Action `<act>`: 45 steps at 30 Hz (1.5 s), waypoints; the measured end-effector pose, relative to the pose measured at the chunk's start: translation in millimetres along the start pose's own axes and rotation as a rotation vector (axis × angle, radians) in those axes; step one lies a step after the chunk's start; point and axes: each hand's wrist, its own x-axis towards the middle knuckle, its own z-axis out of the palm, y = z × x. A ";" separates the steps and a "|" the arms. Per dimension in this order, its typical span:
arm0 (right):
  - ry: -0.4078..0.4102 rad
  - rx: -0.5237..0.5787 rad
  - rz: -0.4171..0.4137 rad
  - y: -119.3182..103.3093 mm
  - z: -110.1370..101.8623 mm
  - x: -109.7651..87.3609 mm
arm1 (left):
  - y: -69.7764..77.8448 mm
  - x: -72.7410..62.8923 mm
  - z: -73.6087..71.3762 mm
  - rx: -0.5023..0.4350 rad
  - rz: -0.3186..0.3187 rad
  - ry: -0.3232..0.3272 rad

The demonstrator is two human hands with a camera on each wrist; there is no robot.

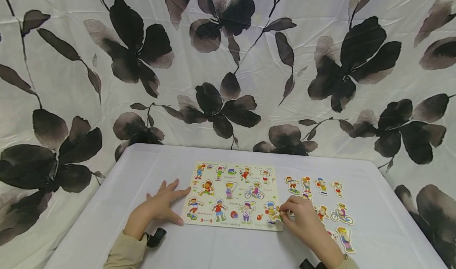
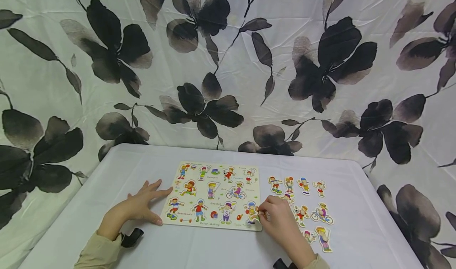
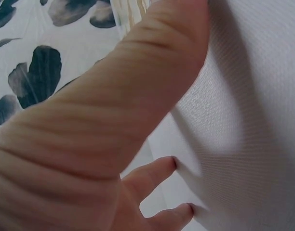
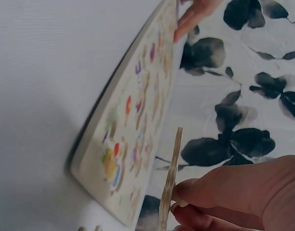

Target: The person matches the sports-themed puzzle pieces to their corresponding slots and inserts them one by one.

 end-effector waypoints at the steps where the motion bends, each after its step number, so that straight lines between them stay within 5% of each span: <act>1: -0.006 -0.003 0.000 -1.1 1.1 2.2 | -0.4 0.4 0.4 0.001 0.000 0.000; 28: -0.107 0.158 0.051 -28.2 24.1 56.2 | -2.8 1.7 4.2 0.002 0.000 0.006; 45: -0.102 0.197 0.084 -41.9 40.4 98.8 | -4.0 0.3 3.4 0.003 0.018 0.010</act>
